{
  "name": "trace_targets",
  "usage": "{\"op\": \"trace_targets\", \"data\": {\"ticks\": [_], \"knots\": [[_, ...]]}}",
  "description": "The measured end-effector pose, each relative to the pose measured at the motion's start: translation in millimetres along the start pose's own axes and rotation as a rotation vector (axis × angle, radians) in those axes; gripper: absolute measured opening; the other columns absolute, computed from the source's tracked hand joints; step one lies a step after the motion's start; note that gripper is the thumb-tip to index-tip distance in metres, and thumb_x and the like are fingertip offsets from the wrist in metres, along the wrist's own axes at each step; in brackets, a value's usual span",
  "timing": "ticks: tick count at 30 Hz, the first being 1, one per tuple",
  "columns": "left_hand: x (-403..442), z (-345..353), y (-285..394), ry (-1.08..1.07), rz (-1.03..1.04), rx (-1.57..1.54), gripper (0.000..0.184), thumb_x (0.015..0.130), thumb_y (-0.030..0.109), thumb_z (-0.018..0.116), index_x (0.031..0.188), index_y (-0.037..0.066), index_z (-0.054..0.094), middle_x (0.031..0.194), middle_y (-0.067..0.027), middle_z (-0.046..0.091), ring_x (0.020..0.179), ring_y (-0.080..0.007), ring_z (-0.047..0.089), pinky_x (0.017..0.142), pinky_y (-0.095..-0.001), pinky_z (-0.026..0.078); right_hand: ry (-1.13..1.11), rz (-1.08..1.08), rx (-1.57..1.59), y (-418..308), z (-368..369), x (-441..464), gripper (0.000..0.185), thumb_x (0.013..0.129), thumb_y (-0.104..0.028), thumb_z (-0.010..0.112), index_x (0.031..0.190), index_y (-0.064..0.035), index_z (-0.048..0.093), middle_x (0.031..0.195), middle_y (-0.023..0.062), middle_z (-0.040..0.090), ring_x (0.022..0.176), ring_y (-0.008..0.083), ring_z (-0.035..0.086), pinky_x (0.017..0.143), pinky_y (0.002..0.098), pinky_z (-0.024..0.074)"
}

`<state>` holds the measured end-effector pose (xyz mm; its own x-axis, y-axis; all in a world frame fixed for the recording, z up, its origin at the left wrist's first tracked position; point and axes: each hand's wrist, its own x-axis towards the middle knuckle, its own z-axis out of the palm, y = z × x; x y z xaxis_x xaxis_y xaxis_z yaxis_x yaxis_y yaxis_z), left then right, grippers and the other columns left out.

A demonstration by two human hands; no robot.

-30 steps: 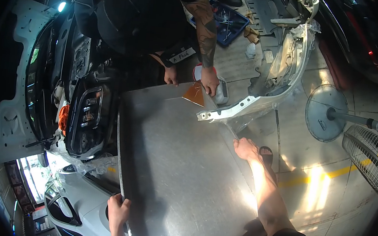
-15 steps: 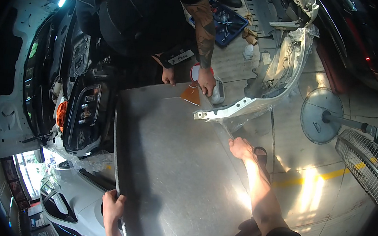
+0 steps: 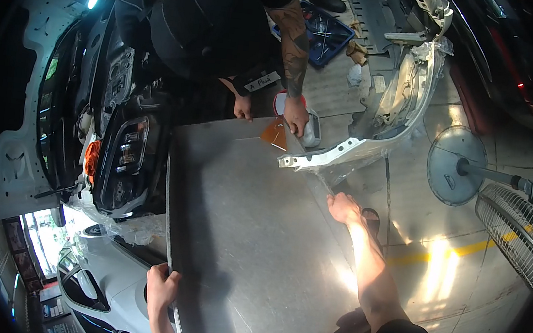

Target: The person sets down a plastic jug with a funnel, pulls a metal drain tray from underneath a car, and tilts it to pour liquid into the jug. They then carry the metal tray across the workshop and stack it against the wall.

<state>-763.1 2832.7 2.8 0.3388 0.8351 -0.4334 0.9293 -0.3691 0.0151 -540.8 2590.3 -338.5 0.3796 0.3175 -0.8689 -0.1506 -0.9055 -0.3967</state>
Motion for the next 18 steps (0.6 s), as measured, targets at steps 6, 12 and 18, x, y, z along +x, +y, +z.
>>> {"op": "trace_targets", "data": {"ticks": [6,12,18], "knots": [[0.3,3.0,-1.8,-0.003,0.011,-0.04,0.022,0.072,0.008,0.06,0.081,-0.012,0.064,0.057,-0.0174,0.061,0.05,-0.0195,0.06,0.053,-0.0325,0.047,-0.009,0.005,0.014,-0.1,-0.1,-0.3,0.051,0.096,-0.044,0.042,0.113,-0.002,0.065,0.119,0.027,0.06,0.116,0.0444,0.054,0.1,0.0513,0.043],[-1.1,2.7,0.5,-0.01,-0.007,-0.039,0.021,0.072,0.007,0.059,0.081,-0.012,0.064,0.056,-0.0161,0.06,0.049,-0.0165,0.058,0.051,-0.0306,0.045,-0.025,0.021,0.012,0.2,-0.2,1.8,0.051,0.096,-0.044,0.042,0.115,-0.0026,0.065,0.121,0.026,0.06,0.117,0.0435,0.054,0.101,0.0522,0.0412],[-2.4,3.7,5.2,0.003,-0.013,-0.08,0.021,0.072,0.007,0.059,0.08,-0.012,0.063,0.056,-0.0147,0.06,0.049,-0.0146,0.056,0.051,-0.0303,0.045,-0.02,0.023,0.011,-0.5,-2.5,1.1,0.051,0.096,-0.044,0.042,0.116,-0.0025,0.064,0.121,0.0258,0.06,0.117,0.0437,0.054,0.1,0.0523,0.0415]]}}
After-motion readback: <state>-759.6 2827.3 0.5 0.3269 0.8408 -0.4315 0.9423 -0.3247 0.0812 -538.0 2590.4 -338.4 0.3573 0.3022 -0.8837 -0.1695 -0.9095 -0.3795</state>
